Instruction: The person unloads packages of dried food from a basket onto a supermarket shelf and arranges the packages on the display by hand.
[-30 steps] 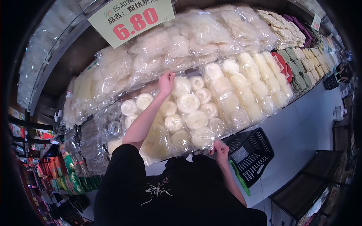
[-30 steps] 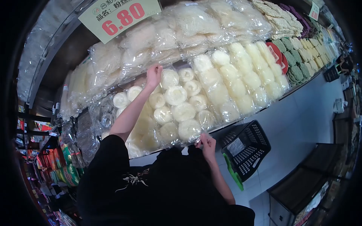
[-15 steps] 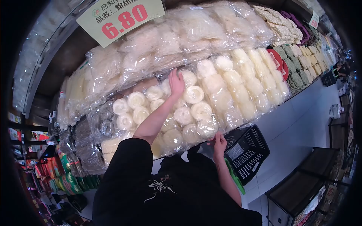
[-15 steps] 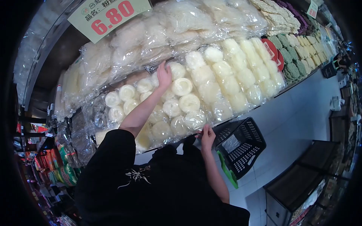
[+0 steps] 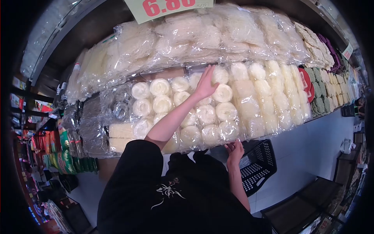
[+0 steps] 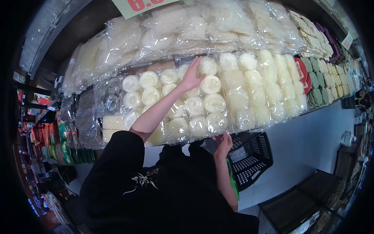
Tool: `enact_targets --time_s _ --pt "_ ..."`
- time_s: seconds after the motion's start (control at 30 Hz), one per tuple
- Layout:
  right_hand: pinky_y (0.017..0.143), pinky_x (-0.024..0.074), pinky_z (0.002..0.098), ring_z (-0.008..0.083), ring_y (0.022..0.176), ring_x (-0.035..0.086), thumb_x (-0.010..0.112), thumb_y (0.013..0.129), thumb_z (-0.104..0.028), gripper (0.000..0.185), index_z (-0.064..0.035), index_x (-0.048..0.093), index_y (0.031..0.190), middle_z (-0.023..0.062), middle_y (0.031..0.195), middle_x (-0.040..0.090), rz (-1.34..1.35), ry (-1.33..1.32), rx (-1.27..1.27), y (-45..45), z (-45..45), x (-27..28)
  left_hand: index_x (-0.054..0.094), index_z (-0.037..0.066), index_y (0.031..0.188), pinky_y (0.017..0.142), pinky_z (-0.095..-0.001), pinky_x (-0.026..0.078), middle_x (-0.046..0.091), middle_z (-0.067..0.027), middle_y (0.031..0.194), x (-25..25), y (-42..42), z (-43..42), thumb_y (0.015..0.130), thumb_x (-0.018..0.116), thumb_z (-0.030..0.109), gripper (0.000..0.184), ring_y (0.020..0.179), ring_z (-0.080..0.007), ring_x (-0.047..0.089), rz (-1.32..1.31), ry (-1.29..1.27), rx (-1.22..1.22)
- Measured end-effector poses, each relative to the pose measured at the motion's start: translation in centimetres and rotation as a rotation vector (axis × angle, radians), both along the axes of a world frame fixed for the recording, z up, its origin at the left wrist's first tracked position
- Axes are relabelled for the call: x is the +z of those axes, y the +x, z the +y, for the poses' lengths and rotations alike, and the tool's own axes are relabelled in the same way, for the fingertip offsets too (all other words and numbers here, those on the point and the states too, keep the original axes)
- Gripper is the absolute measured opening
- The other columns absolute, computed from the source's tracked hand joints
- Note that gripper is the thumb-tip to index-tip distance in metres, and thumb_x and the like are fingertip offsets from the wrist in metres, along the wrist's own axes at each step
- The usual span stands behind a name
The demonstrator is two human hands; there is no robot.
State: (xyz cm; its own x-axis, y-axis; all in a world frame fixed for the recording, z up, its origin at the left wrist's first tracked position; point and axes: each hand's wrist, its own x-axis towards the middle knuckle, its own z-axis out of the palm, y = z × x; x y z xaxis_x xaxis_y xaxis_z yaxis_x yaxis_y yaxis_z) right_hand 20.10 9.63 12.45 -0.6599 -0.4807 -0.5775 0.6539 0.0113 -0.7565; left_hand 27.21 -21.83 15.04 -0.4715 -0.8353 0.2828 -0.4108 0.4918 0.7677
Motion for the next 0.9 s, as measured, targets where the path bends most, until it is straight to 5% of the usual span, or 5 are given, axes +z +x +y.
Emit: enact_targets --time_s 0.2,0.33,0.47,0.63,0.9 --pt "0.062 0.0516 0.0266 0.0142 0.078 0.063 0.059 0.09 -0.013 0.016 -0.0038 0.058 0.103 0.0043 0.084 0.061 0.142 0.138 0.222 1.9 3.9 2.7 0.058 0.01 0.12 0.107 -0.0428 0.035 0.05 -0.0161 0.131 3.4 16.4 2.3 0.082 0.065 0.015 0.04 0.127 -0.0338 0.042 -0.313 -0.164 0.048" --pt "0.054 0.0478 0.0252 0.0117 0.065 0.061 0.064 0.09 -0.026 0.024 -0.0017 0.064 0.091 0.0042 0.076 0.063 0.275 -0.129 1.14 5.7 -1.0 6.9 0.058 0.009 0.119 0.104 -0.0443 0.037 0.052 -0.018 0.128 1.7 21.6 -2.6 0.086 0.06 0.021 0.035 0.121 -0.0367 0.046 -0.524 -0.269 0.195" --pt "0.048 0.0464 0.0252 0.0121 0.048 0.058 0.057 0.093 -0.039 0.042 0.0017 0.065 0.087 0.0071 0.066 0.063 0.591 0.207 1.707 11.4 -6.8 7.0 0.059 0.006 0.116 0.103 -0.0446 0.036 0.056 -0.0179 0.119 -0.2 22.0 -5.8 0.089 0.056 0.031 0.037 0.116 -0.0355 0.05 -0.631 -0.194 0.205" --pt "0.046 0.0447 0.0263 0.013 0.046 0.057 0.055 0.094 -0.039 0.045 0.0026 0.064 0.079 0.0062 0.059 0.06 0.309 0.181 1.494 14.7 -7.0 3.2 0.06 0.006 0.113 0.103 -0.0438 0.035 0.058 -0.0165 0.114 -0.1 22.2 -8.3 0.092 0.051 0.042 0.043 0.112 -0.0351 0.051 -0.652 0.107 0.177" --pt "0.048 0.0408 0.0229 0.0076 0.05 0.051 0.051 0.098 -0.03 0.041 0.0016 0.06 0.074 0.0024 0.059 0.057 0.292 -0.176 1.209 12.9 -4.9 3.6 0.061 -0.001 0.102 0.089 -0.0427 0.041 0.062 -0.0191 0.097 0.4 21.7 -7.6 0.094 0.051 0.043 0.045 0.097 -0.0336 0.056 -0.457 0.071 0.158"
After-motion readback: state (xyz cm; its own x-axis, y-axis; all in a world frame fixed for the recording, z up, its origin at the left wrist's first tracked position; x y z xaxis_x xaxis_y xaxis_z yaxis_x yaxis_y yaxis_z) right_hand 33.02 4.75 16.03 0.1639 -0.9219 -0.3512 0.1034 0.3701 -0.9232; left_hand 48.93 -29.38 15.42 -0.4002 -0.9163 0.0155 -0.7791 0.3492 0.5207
